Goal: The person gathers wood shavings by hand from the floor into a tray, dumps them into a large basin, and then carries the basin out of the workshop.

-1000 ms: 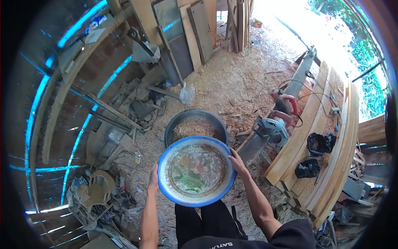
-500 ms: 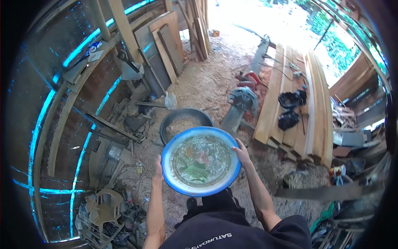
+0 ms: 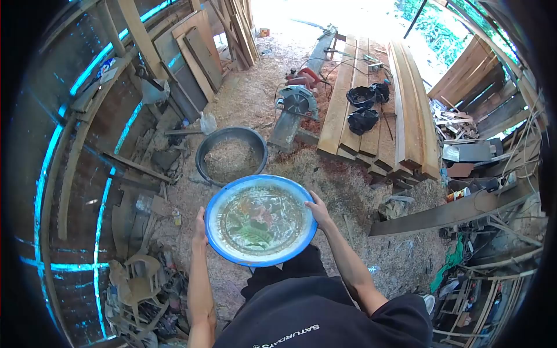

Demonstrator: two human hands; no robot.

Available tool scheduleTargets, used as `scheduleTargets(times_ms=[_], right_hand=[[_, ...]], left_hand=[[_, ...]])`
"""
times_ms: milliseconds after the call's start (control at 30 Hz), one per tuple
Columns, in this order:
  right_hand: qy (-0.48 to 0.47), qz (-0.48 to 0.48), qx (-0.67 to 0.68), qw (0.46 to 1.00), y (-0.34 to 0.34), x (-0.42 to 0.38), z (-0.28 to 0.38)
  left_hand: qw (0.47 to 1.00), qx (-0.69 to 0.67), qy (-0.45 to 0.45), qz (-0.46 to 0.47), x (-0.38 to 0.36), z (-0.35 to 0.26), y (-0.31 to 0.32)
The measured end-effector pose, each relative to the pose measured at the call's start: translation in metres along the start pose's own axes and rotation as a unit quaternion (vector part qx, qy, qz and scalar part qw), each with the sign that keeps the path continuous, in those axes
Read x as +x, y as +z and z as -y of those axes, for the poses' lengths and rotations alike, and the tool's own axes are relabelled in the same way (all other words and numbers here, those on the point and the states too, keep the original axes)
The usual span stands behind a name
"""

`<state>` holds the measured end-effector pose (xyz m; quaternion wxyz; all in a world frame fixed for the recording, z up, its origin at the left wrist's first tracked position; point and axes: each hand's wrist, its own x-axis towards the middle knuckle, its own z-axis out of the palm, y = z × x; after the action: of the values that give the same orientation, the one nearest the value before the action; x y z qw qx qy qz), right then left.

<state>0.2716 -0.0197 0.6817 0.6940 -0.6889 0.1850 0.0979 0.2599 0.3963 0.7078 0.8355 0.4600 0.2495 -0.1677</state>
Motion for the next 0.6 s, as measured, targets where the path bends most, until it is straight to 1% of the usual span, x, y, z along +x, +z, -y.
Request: scheduleTargets(times_ms=[33,100,133,200,267,333,367,433,500,533,600], right_hand=[[0.003,0.006,-0.001,1.0,-0.014,-0.004,-0.008],[0.008,0.005,-0.012,1.0,-0.052,-0.009,-0.027],[0.013,0.014,-0.016,1.0,-0.072,-0.011,-0.038],[0.018,0.011,-0.008,1.0,-0.113,-0.024,-0.049],[0.035,0.021,-0.045,0.998,-0.159,-0.031,-0.063],[0.056,0.026,-0.08,0.995,-0.209,-0.029,-0.077],[0.062,0.026,-0.056,0.996,-0.237,-0.03,-0.088],[0.082,0.026,-0.04,0.996,-0.292,-0.052,-0.108],[0.098,0.016,-0.054,0.994,-0.331,-0.053,-0.097],[0.095,0.023,-0.054,0.994,-0.344,-0.05,-0.09],[0.12,0.014,-0.048,0.991,-0.368,-0.052,-0.084]], left_hand=[[1.0,-0.002,0.001,-0.006,-0.004,0.014,0.007],[1.0,-0.02,0.002,0.023,-0.009,0.053,0.023],[1.0,-0.025,0.003,0.014,-0.011,0.074,0.031],[0.999,-0.033,-0.026,0.034,-0.023,0.117,0.056],[0.997,-0.066,-0.034,0.01,-0.03,0.16,0.092],[0.994,-0.096,-0.047,-0.016,-0.031,0.218,0.115],[0.995,-0.089,-0.047,-0.023,-0.02,0.258,0.112],[0.994,-0.089,-0.057,-0.038,-0.037,0.318,0.124],[0.987,-0.122,-0.092,-0.051,-0.043,0.343,0.167],[0.987,-0.124,-0.086,-0.054,-0.045,0.35,0.184],[0.992,-0.086,-0.065,-0.073,-0.05,0.376,0.204]])
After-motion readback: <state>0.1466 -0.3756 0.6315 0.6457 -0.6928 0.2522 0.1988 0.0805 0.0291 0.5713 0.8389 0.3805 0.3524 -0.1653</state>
